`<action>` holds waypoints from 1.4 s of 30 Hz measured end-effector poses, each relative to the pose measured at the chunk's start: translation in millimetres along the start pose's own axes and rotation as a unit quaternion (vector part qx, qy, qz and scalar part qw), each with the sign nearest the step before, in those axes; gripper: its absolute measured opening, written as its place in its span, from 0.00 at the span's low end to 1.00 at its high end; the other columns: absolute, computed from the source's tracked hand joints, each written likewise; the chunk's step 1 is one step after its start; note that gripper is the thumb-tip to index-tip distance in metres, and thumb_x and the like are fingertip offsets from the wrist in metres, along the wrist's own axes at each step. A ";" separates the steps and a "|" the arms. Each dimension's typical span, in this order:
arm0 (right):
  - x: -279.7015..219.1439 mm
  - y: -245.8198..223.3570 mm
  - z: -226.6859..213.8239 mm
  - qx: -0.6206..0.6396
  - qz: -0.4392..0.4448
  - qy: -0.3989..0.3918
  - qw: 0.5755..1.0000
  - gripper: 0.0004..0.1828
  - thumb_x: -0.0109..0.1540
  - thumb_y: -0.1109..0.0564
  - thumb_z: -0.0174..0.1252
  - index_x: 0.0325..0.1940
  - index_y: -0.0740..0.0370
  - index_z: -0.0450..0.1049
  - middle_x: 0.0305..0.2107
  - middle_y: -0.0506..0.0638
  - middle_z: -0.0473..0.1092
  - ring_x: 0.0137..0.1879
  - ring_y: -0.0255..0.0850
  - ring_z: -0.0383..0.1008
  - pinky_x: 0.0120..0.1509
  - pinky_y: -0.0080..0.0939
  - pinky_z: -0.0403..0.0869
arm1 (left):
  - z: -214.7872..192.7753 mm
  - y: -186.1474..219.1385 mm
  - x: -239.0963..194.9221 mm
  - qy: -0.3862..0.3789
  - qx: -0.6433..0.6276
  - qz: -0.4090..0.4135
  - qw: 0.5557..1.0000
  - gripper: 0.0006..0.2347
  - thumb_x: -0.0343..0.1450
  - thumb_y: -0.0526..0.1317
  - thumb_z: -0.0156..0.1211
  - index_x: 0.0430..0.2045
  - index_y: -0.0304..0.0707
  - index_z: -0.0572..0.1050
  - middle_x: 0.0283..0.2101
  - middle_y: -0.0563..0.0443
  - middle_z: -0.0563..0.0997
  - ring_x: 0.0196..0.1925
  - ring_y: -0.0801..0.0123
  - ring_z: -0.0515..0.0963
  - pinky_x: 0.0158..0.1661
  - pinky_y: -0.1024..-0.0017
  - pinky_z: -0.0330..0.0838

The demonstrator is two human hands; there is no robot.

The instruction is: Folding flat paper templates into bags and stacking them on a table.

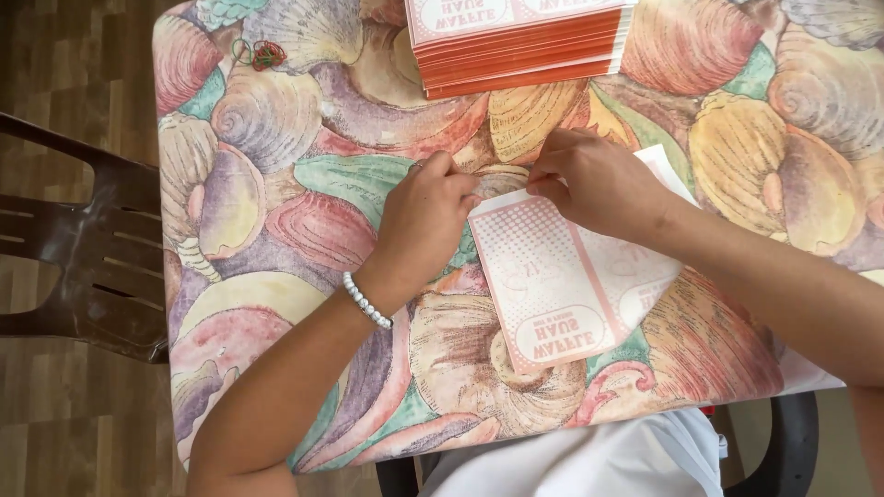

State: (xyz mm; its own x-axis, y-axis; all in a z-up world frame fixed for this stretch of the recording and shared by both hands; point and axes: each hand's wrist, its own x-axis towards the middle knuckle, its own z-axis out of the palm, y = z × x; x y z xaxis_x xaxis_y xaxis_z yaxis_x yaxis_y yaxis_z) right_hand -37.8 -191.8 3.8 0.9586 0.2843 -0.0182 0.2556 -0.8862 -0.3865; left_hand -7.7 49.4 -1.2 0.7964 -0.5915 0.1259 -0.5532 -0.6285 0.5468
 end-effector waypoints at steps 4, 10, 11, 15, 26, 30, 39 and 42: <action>-1.5 -1.5 3.9 -0.015 -0.015 0.009 1.000 0.08 0.64 0.56 0.60 0.43 0.61 0.81 0.34 0.50 0.73 0.47 0.48 0.77 0.44 0.50 0.77 | -0.3 -3.2 1.7 -0.027 0.021 -0.003 0.999 0.07 0.69 0.38 0.64 0.38 0.42 0.85 0.36 0.49 0.78 0.41 0.51 0.82 0.39 0.54 0.79; -21.9 -21.7 -10.4 -0.047 -0.029 0.019 0.998 0.09 0.66 0.54 0.58 0.39 0.60 0.80 0.32 0.50 0.73 0.44 0.47 0.78 0.42 0.46 0.78 | 4.1 -3.9 -0.8 -0.042 0.042 0.022 0.998 0.05 0.68 0.37 0.64 0.33 0.46 0.85 0.32 0.54 0.78 0.38 0.56 0.82 0.40 0.57 0.78; -23.7 -24.6 -14.0 -0.046 -0.027 0.018 0.998 0.09 0.66 0.54 0.58 0.39 0.60 0.80 0.32 0.50 0.73 0.44 0.47 0.78 0.42 0.46 0.78 | 4.4 -5.5 0.4 -0.044 0.041 0.023 0.998 0.05 0.68 0.37 0.64 0.33 0.46 0.85 0.32 0.54 0.78 0.38 0.56 0.82 0.40 0.57 0.78; -21.9 -20.5 -14.7 -0.057 -0.039 0.007 0.998 0.09 0.67 0.54 0.59 0.38 0.59 0.81 0.31 0.49 0.75 0.42 0.44 0.79 0.42 0.42 0.78 | 6.0 -8.5 2.5 -0.040 0.046 0.034 0.998 0.03 0.68 0.39 0.65 0.29 0.51 0.84 0.29 0.59 0.78 0.36 0.58 0.83 0.39 0.58 0.79; -14.8 6.3 -21.3 -0.002 -0.090 -0.017 0.996 0.09 0.60 0.54 0.65 0.41 0.59 0.82 0.34 0.50 0.76 0.46 0.48 0.79 0.44 0.51 0.79 | 0.3 -2.7 -2.9 -0.030 0.066 0.095 0.993 0.02 0.69 0.35 0.63 0.26 0.44 0.81 0.27 0.55 0.79 0.33 0.59 0.83 0.36 0.62 0.78; -14.4 17.8 -28.7 -0.080 -0.159 -0.061 0.982 0.13 0.62 0.62 0.60 0.48 0.52 0.83 0.35 0.43 0.77 0.40 0.43 0.79 0.40 0.45 0.83 | 1.7 -1.7 -4.8 0.005 0.131 0.153 0.980 0.06 0.69 0.34 0.67 0.21 0.44 0.79 0.22 0.55 0.75 0.26 0.61 0.76 0.25 0.61 0.70; -30.5 18.1 -29.5 -0.174 -0.257 -0.043 0.950 0.13 0.62 0.65 0.59 0.49 0.55 0.78 0.32 0.43 0.72 0.37 0.41 0.73 0.33 0.42 0.80 | -6.1 0.1 -8.2 0.039 0.190 0.266 0.944 0.06 0.68 0.26 0.61 0.28 0.40 0.77 0.26 0.52 0.74 0.30 0.62 0.73 0.29 0.65 0.68; -37.3 20.5 -25.4 -0.207 -0.279 -0.030 0.937 0.15 0.62 0.63 0.60 0.53 0.58 0.76 0.33 0.43 0.71 0.37 0.41 0.71 0.33 0.42 0.78 | -7.1 2.1 -8.2 0.020 0.200 0.291 0.936 0.10 0.70 0.27 0.60 0.42 0.38 0.80 0.32 0.52 0.77 0.35 0.61 0.75 0.33 0.65 0.71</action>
State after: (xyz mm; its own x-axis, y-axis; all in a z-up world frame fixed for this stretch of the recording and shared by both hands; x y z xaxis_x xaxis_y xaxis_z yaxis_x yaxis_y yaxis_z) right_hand -65.0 -229.9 20.0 0.6561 0.7543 0.0235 0.7533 -0.6565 0.0399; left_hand -13.7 56.5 4.8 0.3368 -0.8779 0.3403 -0.9365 -0.3497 0.0249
